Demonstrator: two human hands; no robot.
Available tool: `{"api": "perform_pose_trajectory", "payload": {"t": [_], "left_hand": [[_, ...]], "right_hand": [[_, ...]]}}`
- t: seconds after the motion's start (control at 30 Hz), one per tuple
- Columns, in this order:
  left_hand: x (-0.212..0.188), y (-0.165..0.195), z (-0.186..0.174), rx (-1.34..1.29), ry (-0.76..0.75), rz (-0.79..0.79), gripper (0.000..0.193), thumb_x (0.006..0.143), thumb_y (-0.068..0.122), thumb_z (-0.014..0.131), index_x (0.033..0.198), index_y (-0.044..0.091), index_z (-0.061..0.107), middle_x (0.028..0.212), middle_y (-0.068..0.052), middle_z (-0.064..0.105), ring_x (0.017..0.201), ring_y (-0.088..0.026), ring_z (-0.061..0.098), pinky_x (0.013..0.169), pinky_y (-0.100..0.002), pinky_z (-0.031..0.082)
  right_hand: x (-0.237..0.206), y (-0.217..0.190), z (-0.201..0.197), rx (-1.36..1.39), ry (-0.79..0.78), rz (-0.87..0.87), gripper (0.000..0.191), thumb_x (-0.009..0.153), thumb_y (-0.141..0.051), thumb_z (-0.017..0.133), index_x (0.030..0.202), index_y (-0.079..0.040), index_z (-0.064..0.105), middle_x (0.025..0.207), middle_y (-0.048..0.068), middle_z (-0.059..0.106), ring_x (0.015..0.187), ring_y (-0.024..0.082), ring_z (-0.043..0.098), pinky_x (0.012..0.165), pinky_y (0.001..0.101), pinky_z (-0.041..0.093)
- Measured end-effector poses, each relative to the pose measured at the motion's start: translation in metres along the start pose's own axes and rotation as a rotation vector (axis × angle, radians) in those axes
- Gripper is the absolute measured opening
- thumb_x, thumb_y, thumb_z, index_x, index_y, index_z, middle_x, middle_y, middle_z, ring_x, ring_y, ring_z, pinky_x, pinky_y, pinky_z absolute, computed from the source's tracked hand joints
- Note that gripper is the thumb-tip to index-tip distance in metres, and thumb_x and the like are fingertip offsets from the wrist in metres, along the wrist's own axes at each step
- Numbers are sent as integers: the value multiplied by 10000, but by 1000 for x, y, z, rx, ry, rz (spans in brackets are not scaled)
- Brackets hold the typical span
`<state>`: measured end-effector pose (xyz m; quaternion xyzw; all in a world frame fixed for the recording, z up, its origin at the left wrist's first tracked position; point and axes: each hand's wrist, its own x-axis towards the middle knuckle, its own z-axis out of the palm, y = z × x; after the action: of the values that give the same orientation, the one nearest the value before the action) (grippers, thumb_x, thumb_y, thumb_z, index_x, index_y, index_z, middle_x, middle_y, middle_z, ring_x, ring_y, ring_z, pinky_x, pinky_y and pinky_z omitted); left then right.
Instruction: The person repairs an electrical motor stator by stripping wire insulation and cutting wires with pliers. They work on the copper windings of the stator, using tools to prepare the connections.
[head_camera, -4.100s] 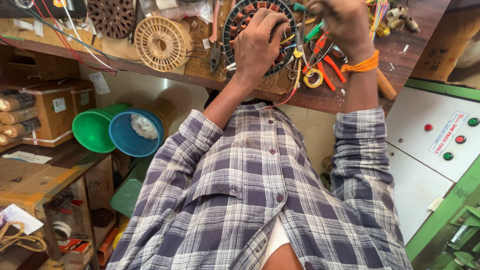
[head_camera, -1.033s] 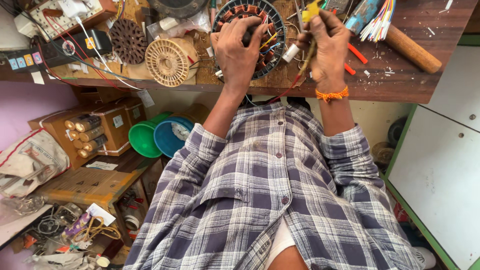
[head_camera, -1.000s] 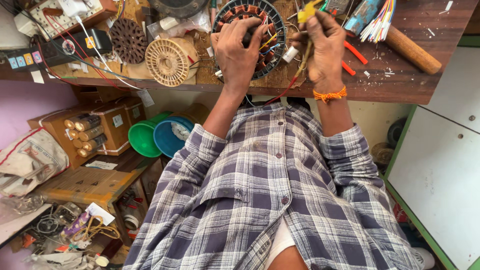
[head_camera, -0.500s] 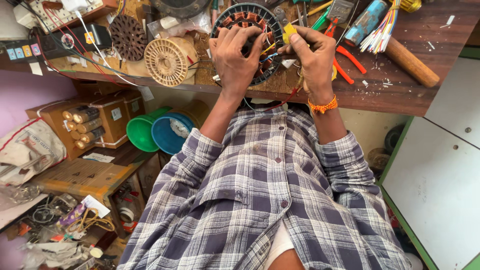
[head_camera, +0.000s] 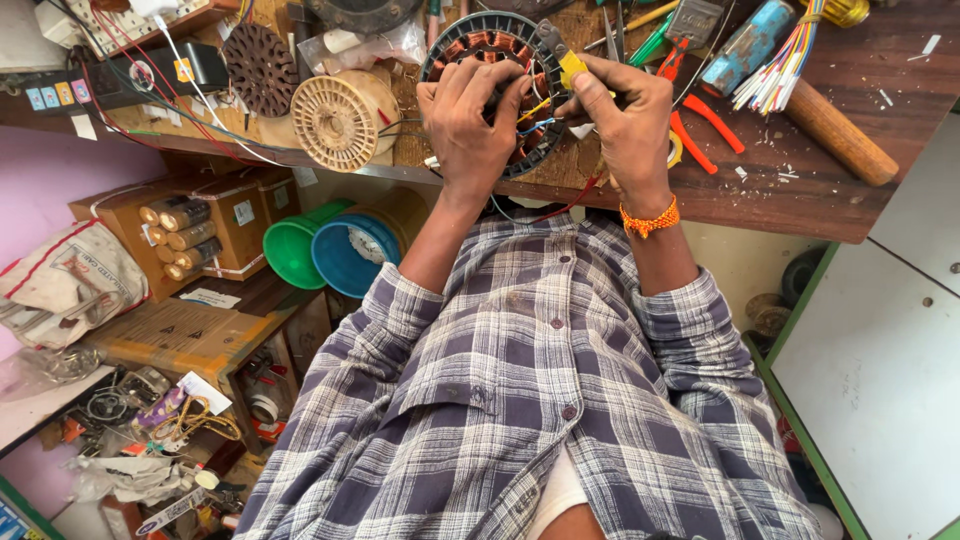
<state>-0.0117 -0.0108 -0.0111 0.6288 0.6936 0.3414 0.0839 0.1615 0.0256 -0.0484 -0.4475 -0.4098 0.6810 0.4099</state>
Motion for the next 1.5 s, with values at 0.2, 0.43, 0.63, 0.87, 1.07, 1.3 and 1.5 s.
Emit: {"api": "perform_pose_trajectory", "payload": {"t": [0.2,0.43,0.63,0.87,1.07,1.3,1.5], "left_hand": [[-1,-1,-1,-6,8,15,122,916,166,809,996,143,720,907,34,655,864,-140,599,815,-342,341],[-2,-2,1,-2,9,16,123,911,167,815,992,148,724,891,35,647,855,-139,592,819,-340,341],[-1,-1,1,2,10,21,126,911,169,814,994,151,721,893,39,642,866,-140,596,823,-344,342],[0,-1,0,5,4,12,121,910,173,815,979,153,718,891,34,636,869,-148,594,825,-348,344],[2,-1,0,6,10,21,119,912,176,808,984,151,717,896,34,638,871,-148,594,829,-349,348],[-1,0,2,11,16,30,110,927,184,805,996,149,726,877,41,642,834,-138,582,812,-343,343],[-3,1,3,13,26,33,118,921,193,811,987,155,721,874,38,635,834,-142,586,816,-345,345]], "right_hand": [[-1,0,0,4,-25,-31,245,1059,-79,664,1224,92,723,909,102,741,804,138,729,759,262,613],[-2,0,-1,5,-18,-7,245,1057,-82,663,1218,93,722,895,105,739,794,138,727,744,266,601],[0,0,-1,40,-27,-43,246,1064,-78,660,1223,100,719,921,103,735,797,132,707,789,291,645],[0,0,0,5,-24,-20,248,1059,-79,660,1225,95,720,899,103,740,795,139,728,753,261,607],[1,1,-1,-9,-28,-41,253,1065,-88,660,1231,93,719,913,105,745,804,142,734,759,257,611],[-3,3,-3,-39,-5,-43,255,1068,-109,667,1228,81,724,890,105,749,801,153,756,691,244,596],[-5,5,-3,-35,10,-38,255,1067,-111,668,1225,81,725,889,102,746,804,158,760,678,248,599]]}}
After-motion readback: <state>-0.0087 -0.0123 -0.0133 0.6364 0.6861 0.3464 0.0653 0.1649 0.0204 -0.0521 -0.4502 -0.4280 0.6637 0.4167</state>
